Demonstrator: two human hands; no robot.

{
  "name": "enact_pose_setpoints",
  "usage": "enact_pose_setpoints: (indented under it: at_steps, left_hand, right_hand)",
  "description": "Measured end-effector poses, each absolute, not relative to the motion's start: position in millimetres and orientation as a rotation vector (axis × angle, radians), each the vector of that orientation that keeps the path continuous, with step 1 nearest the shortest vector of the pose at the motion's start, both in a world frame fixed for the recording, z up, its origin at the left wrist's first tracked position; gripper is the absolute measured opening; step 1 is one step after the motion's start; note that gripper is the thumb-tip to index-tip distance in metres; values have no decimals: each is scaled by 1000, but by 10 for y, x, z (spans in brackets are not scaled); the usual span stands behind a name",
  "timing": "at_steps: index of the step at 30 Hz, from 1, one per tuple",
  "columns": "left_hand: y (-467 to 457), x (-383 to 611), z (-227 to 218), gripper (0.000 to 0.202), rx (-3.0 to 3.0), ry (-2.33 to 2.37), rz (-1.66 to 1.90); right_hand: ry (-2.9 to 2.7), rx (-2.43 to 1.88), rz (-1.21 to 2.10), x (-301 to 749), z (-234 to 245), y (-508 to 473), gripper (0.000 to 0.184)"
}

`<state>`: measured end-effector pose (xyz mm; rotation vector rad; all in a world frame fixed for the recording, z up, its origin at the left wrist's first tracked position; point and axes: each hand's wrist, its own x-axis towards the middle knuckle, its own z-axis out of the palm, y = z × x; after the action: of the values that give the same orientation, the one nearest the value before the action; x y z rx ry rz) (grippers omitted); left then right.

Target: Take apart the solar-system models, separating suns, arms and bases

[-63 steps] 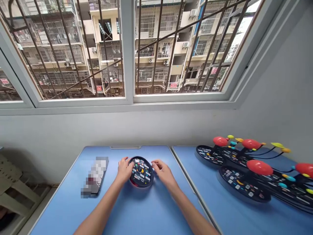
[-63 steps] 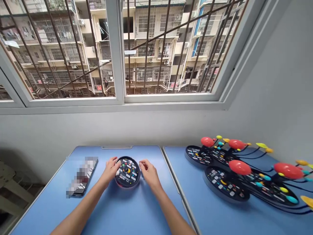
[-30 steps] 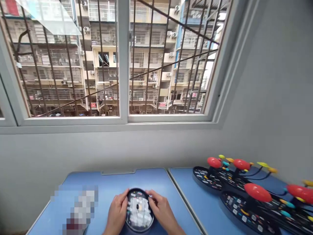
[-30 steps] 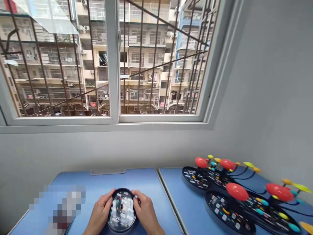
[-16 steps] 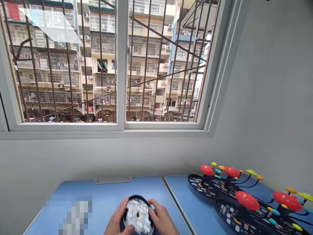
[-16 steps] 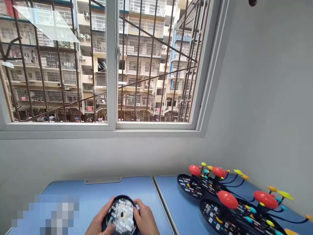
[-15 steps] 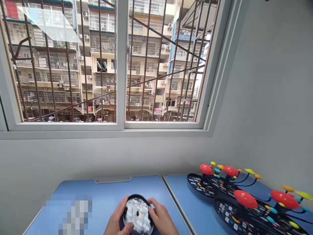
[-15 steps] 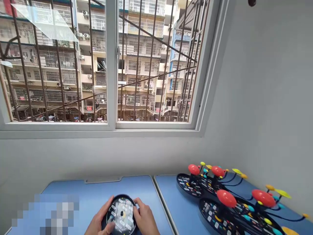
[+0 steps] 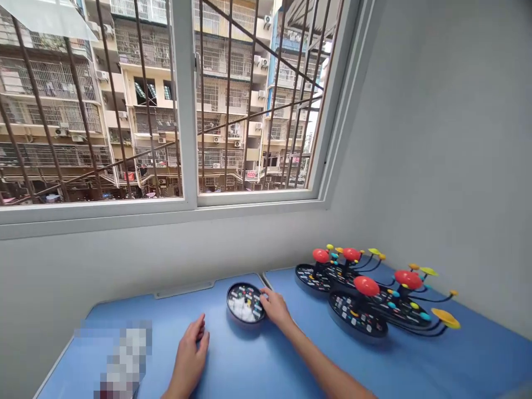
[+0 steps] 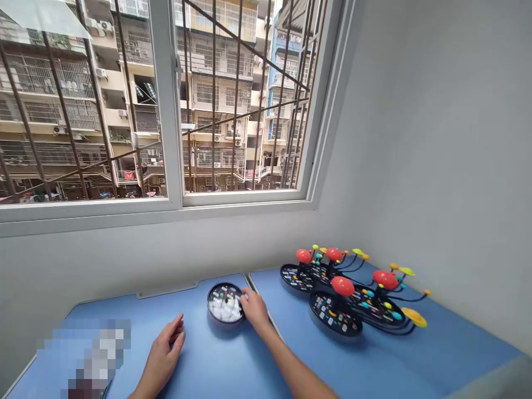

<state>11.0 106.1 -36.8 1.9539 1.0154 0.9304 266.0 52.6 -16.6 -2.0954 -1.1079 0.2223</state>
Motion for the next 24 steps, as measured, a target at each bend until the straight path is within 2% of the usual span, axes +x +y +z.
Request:
enact_pose_setpoints:
  at_steps: [11,19,24]
  left_hand:
    - [1112,107,-392,37,2107,988,896]
    - [1109,117,-407,35,2173,996,851]
    - [1080,127,-377,35,2193,991,839]
  right_hand:
    - [-862,-2209,145,3022,-124,800,23]
    - [-734,-2218,69,3492,-25,278,25]
    - [-558,-2235,191,3728,-45,127,31]
